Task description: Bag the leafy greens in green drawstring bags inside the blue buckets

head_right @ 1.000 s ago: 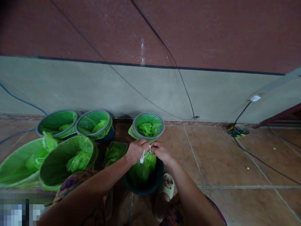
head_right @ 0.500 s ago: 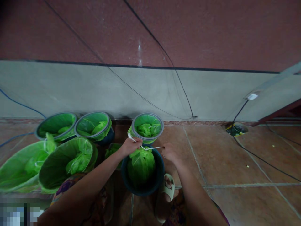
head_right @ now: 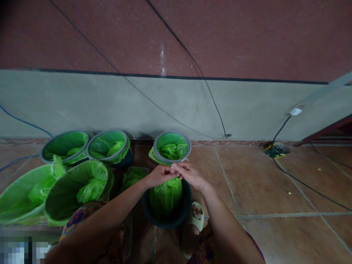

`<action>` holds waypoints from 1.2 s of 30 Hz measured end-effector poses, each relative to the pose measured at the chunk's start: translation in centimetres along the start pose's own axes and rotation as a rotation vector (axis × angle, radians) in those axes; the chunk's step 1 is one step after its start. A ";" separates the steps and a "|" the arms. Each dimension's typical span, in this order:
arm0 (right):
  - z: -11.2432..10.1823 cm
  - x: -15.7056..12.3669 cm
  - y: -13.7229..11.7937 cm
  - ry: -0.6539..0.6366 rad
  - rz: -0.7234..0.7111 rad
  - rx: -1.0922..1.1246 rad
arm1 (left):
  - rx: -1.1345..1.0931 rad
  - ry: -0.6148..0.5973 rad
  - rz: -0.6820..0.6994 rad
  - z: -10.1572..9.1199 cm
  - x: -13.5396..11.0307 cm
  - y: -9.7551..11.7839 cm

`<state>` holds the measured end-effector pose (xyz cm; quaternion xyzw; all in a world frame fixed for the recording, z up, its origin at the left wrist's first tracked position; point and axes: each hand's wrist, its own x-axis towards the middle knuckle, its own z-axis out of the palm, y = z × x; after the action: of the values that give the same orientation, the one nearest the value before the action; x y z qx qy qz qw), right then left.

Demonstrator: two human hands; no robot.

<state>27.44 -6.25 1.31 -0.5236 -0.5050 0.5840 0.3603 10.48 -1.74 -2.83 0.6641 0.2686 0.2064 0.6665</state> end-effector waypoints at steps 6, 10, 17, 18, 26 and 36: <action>0.6 0.6 1.5 0.076 0.149 0.245 | 0.168 0.113 -0.012 0.1 0.0 -0.5; 1.1 1.1 3.0 -0.008 0.140 0.067 | 0.074 0.129 -0.025 0.3 0.1 -0.6; 0.4 1.3 2.9 0.080 0.102 -0.270 | -0.223 0.319 -0.297 0.5 -0.1 -0.1; 0.3 1.2 2.8 0.086 0.115 -0.288 | -0.269 0.345 -0.340 0.5 -0.1 0.0; 0.6 0.7 2.9 0.007 0.190 -0.306 | -0.088 0.483 -0.273 0.3 -0.2 -0.2; 0.5 1.9 4.7 0.127 0.107 -0.383 | 0.368 0.456 0.088 0.9 -0.1 -1.1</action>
<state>27.11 -5.63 -3.75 -0.6443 -0.5545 0.4614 0.2541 10.89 -2.53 -3.97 0.7212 0.4154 0.3270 0.4476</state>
